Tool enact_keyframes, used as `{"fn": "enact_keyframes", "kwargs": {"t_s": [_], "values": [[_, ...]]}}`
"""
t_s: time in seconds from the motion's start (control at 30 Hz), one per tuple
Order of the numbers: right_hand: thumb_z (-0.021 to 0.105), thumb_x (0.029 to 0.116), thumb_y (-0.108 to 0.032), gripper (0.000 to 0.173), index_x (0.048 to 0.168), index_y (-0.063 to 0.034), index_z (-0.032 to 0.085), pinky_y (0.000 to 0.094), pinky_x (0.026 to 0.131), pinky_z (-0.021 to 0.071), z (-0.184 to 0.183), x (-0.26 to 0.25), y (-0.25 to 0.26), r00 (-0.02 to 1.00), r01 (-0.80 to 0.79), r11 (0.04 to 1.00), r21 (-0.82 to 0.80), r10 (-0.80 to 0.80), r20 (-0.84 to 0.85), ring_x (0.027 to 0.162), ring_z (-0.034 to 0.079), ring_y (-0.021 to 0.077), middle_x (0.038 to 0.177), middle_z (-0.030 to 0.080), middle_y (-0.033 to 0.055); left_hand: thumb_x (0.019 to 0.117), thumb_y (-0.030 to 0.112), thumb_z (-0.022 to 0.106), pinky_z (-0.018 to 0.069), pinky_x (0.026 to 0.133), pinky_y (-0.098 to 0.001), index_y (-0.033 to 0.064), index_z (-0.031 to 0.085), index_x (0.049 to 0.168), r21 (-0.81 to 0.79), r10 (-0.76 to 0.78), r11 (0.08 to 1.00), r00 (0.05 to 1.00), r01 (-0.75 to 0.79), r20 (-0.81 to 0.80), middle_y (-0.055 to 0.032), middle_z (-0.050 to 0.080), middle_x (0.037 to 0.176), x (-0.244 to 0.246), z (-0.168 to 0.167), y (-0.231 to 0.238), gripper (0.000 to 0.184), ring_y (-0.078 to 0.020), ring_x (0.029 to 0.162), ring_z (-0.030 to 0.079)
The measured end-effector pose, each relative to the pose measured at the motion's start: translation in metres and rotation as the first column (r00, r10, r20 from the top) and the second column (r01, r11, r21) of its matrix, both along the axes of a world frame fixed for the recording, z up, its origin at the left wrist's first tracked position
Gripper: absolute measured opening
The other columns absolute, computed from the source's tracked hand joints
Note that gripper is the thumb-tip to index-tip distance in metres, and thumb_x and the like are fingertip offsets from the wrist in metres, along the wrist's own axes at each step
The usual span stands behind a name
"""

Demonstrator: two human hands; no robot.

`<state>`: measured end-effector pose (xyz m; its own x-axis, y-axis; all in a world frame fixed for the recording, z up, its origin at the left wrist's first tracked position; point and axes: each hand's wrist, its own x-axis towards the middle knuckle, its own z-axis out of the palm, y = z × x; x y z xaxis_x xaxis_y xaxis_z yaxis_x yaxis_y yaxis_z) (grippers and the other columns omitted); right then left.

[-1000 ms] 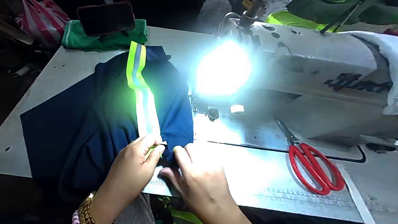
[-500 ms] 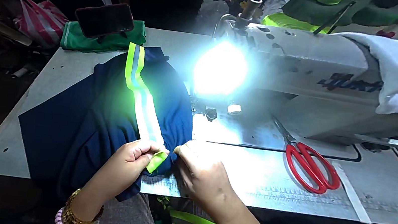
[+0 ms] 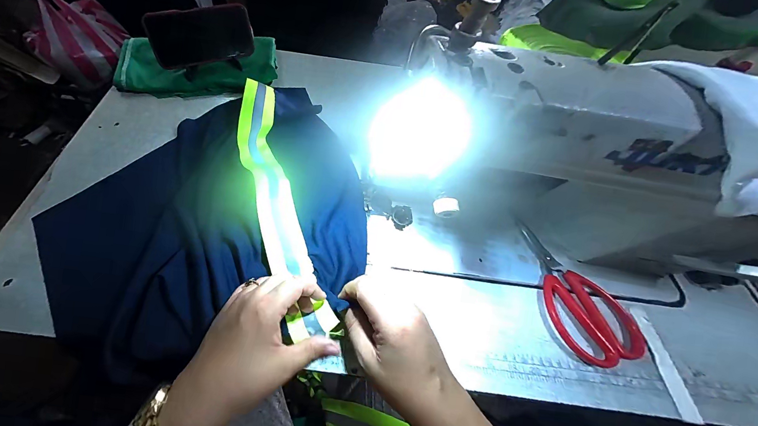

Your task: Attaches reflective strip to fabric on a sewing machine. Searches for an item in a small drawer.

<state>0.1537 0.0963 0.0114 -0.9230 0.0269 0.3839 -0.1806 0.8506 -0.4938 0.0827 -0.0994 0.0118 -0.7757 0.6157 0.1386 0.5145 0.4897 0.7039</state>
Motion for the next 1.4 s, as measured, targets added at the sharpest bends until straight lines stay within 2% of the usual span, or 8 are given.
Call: {"fn": "enact_keyframes", "kwargs": {"t_s": [0.17,0.3,0.47,0.7,1.0,1.17,1.27,1.4], "values": [[0.055,0.0955,-0.019,0.019,0.095,-0.014,0.074,0.0226,0.073,0.0566,0.0,0.001,-0.001,1.0,0.013,1.0,-0.028,-0.012,0.028,0.081,0.066,0.0058,0.085,0.069,-0.0037,0.094,0.045,0.059,0.0548,0.078,-0.0383,0.0245,0.072,0.098,-0.07,0.043,0.996,0.977,-0.059,-0.209,0.0109,0.069,0.089,0.011,-0.002,0.01,0.024,-0.0062,0.086,0.067],[0.056,0.0964,-0.02,0.019,0.095,-0.0142,0.074,0.0242,0.079,0.0554,-0.002,0.004,0.005,0.995,-0.062,0.994,-0.094,0.068,0.067,0.087,0.066,0.0059,0.09,0.069,-0.0042,0.1027,0.041,0.053,0.055,0.084,-0.0311,0.0265,0.076,0.096,0.04,0.059,0.997,0.998,-0.058,-0.014,0.0151,0.072,0.094,0.005,-0.002,0.003,0.028,0.0007,0.093,0.067],[0.056,0.096,-0.064,0.052,0.091,-0.014,0.071,0.0296,0.074,0.0546,0.009,0.002,0.003,0.984,-0.111,0.99,-0.085,0.121,0.131,0.084,0.064,0.0081,0.086,0.067,-0.0027,0.1037,0.041,0.052,0.0544,0.084,-0.0281,0.0267,0.076,0.098,0.082,0.051,0.995,0.992,-0.061,0.113,0.016,0.071,0.096,0.002,0.001,0.001,0.029,0.0022,0.093,0.066],[0.053,0.1006,-0.021,0.029,0.075,-0.0104,0.061,0.0289,0.061,0.0467,-0.005,0.0,-0.013,0.978,-0.198,0.98,0.005,0.198,-0.062,0.069,0.057,0.0141,0.071,0.054,0.0013,0.1019,0.027,0.052,0.0562,0.068,-0.026,0.0169,0.072,0.094,0.116,0.298,0.948,0.954,-0.297,0.004,0.0082,0.066,0.08,-0.003,-0.001,0.012,0.024,-0.0022,0.074,0.064],[0.057,0.0972,-0.018,0.021,0.077,-0.0142,0.059,0.0358,0.068,0.0453,-0.017,0.05,-0.017,0.935,-0.344,0.926,0.158,0.353,-0.036,0.071,0.056,0.0201,0.072,0.056,0.0023,0.1101,0.024,0.045,0.05,0.065,-0.0387,0.002,0.061,0.108,0.181,0.61,0.768,0.787,-0.615,0.09,-0.0097,0.06,0.084,-0.082,0.03,-0.021,0.027,-0.0169,0.07,0.057],[0.056,0.1035,-0.036,0.034,0.081,-0.0115,0.063,0.0328,0.056,0.0477,-0.003,0.04,-0.012,0.946,-0.323,0.946,0.012,0.323,0.006,0.064,0.058,0.0171,0.071,0.056,0.0025,0.1052,0.02,0.055,0.0538,0.059,-0.0317,0.0122,0.067,0.095,0.095,0.064,0.992,0.976,-0.086,0.209,-0.0008,0.066,0.08,-0.07,0.054,-0.034,0.018,-0.0108,0.066,0.062],[0.054,0.1035,-0.047,0.037,0.094,-0.014,0.068,0.033,0.064,0.0536,0.007,0.037,-0.004,0.98,-0.2,0.98,0.011,0.2,-0.013,0.074,0.065,0.0147,0.083,0.066,0.0011,0.1018,0.05,0.056,0.051,0.069,-0.0149,0.0221,0.075,0.105,0.167,-0.458,0.889,0.805,0.427,0.378,0.0113,0.067,0.088,-0.066,0.059,-0.054,0.034,0.004,0.078,0.06],[0.053,0.1007,-0.051,0.043,0.128,-0.0221,0.07,0.0482,0.091,0.0546,-0.004,0.032,-0.016,0.991,-0.134,0.972,0.191,0.13,0.036,0.117,0.066,0.0244,0.128,0.07,0.0048,0.1076,0.036,0.043,0.0541,0.09,-0.0241,0.0219,0.076,0.115,0.079,-0.274,0.96,0.959,0.268,0.075,0.0108,0.07,0.108,-0.073,0.057,-0.027,0.037,-0.0018,0.102,0.064]]}}
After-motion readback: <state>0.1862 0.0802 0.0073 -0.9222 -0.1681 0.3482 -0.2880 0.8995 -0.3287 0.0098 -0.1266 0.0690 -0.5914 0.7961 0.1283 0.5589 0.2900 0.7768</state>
